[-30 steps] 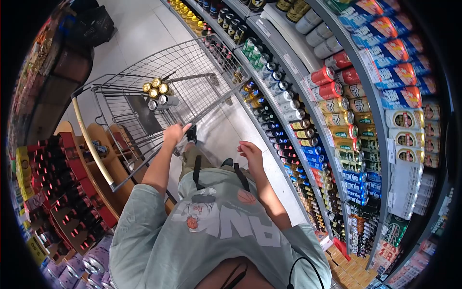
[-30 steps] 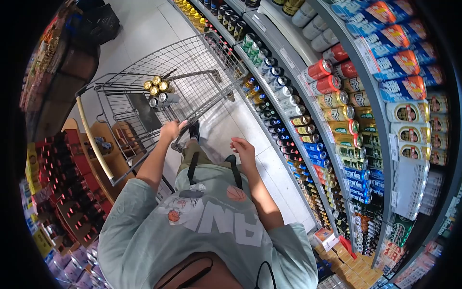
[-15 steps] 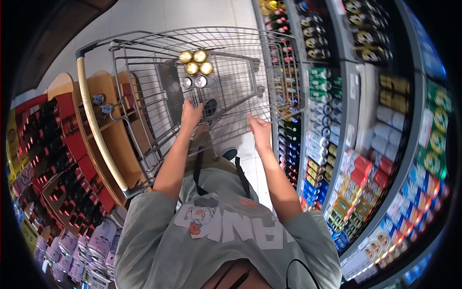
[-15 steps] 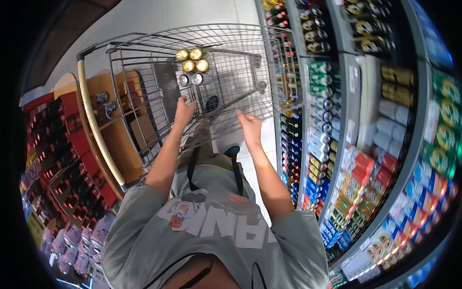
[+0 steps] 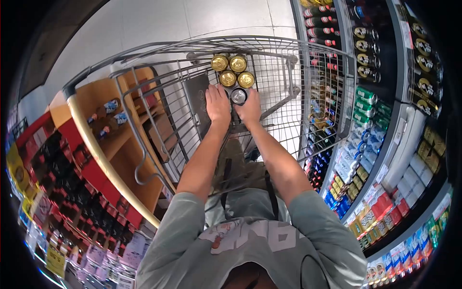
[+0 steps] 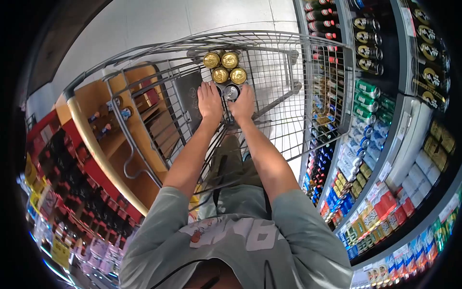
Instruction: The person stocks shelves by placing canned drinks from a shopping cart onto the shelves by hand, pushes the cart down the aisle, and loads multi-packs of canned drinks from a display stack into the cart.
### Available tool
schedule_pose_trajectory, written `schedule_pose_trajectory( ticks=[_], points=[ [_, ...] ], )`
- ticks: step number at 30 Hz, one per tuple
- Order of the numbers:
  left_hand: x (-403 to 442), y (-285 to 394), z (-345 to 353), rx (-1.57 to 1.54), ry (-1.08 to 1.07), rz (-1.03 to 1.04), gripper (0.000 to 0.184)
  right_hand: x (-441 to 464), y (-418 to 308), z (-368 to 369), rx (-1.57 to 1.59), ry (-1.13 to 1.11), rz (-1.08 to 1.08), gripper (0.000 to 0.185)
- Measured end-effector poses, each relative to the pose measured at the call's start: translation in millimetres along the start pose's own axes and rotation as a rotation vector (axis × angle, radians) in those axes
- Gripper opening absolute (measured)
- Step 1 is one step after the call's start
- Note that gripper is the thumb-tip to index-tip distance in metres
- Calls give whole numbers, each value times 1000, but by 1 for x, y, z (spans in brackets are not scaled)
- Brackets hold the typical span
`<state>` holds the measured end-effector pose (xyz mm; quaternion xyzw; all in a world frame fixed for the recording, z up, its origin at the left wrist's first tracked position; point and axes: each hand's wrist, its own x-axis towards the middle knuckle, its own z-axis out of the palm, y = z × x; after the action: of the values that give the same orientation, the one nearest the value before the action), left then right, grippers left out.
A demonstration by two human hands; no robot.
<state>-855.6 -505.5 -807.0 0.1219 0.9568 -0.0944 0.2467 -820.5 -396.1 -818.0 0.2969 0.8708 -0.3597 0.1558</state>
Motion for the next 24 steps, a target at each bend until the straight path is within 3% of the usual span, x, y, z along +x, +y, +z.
schedule_pose_trajectory(
  ticks=[1, 10, 13, 15, 16, 17, 21, 24],
  points=[
    [4, 3, 7, -4, 21, -12, 58, 3, 0, 0, -76, -1, -77, 81],
    [-2, 6, 5, -61, 31, 1, 49, 5, -4, 2, -57, 21, 69, 76],
    [-8, 6, -1, -150, -20, 31, 50, 5, -3, -10, -82, -45, 106, 74],
    [-7, 4, 10, -220, -4, 62, 53, 6, 1, -24, -176, -140, 244, 75],
    [-7, 4, 22, -295, 7, 110, 56, 4, 6, -29, -169, -143, 236, 75],
    [-8, 4, 33, -290, 167, 156, 55, 3, 13, -36, -211, -147, 224, 75],
    [-12, 4, 30, -473, 107, 202, 50, -12, 44, -69, -258, -125, 144, 71],
    [-24, 13, 21, -492, -12, 134, 72, -21, 60, -107, -313, -99, 86, 67]
  ],
)
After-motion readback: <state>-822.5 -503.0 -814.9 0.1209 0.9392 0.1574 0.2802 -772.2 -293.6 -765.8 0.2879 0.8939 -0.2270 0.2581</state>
